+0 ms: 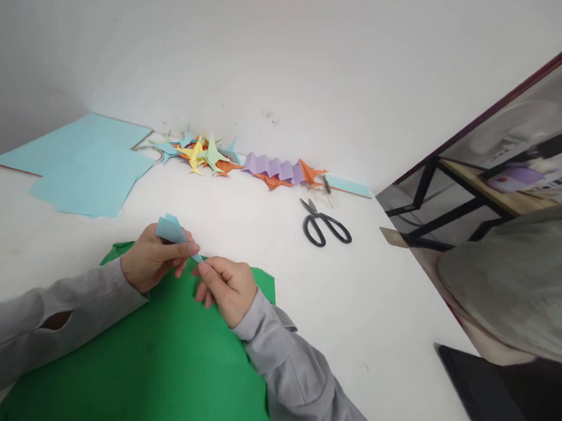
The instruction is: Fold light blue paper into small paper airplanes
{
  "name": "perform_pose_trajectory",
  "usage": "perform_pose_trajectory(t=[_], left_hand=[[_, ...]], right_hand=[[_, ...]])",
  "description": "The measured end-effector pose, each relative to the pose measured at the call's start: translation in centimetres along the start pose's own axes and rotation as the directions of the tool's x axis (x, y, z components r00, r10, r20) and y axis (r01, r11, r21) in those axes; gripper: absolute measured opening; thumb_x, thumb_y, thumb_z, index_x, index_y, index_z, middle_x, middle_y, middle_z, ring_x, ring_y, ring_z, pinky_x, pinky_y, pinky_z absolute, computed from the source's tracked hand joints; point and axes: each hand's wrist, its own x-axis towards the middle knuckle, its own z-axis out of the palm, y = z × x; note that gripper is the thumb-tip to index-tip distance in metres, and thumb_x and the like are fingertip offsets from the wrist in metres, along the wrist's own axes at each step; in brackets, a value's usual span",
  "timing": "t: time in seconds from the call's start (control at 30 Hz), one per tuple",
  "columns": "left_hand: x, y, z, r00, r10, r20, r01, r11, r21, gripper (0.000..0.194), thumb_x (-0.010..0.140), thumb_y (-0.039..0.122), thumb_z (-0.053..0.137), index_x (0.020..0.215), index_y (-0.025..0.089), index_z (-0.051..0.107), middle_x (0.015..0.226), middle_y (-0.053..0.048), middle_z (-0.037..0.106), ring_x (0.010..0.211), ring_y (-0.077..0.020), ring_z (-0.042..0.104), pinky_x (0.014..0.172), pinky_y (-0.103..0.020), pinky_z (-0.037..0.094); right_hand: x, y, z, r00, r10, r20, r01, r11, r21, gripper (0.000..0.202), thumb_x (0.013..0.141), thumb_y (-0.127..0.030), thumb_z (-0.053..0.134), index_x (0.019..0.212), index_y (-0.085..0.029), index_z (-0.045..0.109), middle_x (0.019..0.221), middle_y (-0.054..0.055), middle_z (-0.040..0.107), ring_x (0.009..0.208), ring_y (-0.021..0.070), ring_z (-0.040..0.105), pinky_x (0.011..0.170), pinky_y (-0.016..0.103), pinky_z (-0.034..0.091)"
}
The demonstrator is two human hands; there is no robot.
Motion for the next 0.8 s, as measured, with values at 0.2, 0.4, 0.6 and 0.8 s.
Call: perform_pose_trajectory(t=[0.2, 0.4, 0.6, 0.8], left_hand=[[0.1, 0.2, 0.1, 1.000, -0.007, 0.013, 0.008, 1.000, -0.026, 0.017, 0.050, 0.019, 0.075, 0.053, 0.011, 0.060, 0.035, 0.006, 0.040, 0.032, -0.0058, 0.036, 0.027, -0.020, 0.037], [0.3, 0.1, -0.2, 1.000, 0.000, -0.022, 0.000, 1.000, 0.008, 0.018, 0.051, 0.022, 0.075, 0.055, 0.011, 0.061, 0.032, 0.007, 0.039, 0.031, -0.0063, 0.037, 0.028, -0.020, 0.039], [0.3, 0.1, -0.2, 0.998, -0.010, -0.067, 0.010, 1.000, 0.010, 0.019, 0.050, 0.021, 0.075, 0.055, 0.010, 0.060, 0.032, 0.008, 0.038, 0.031, -0.0053, 0.036, 0.028, -0.020, 0.039], [0.3, 0.2, -0.1, 0.996, -0.066, -0.066, 0.068, 0.997, 0.036, 0.021, 0.049, 0.022, 0.076, 0.054, 0.010, 0.059, 0.032, 0.007, 0.040, 0.032, -0.0054, 0.036, 0.029, -0.020, 0.040]], right_hand=[[-0.2, -0.3, -0.1, 0.999, 0.041, -0.035, -0.042, 0.998, -0.047, 0.039, 0.080, -0.046, 0.048, 0.056, -0.015, 0.054, 0.041, 0.000, 0.056, 0.031, 0.0074, 0.045, 0.034, 0.019, 0.035], [0.1, 0.3, 0.1, 0.993, 0.091, -0.077, -0.076, 0.980, 0.186, 0.051, 0.078, -0.058, 0.040, 0.062, -0.013, 0.057, 0.042, 0.002, 0.058, 0.031, 0.0099, 0.048, 0.034, 0.021, 0.038], [0.1, 0.5, -0.1, 0.992, 0.041, -0.120, -0.028, 0.994, 0.106, 0.041, 0.079, -0.052, 0.045, 0.067, -0.014, 0.056, 0.047, 0.001, 0.058, 0.036, 0.0089, 0.049, 0.038, 0.021, 0.039], [0.2, 0.8, 0.2, 0.996, 0.033, -0.081, -0.024, 0.994, 0.102, 0.032, 0.080, -0.046, 0.048, 0.072, -0.016, 0.054, 0.053, 0.001, 0.061, 0.040, 0.0095, 0.052, 0.040, 0.022, 0.042]])
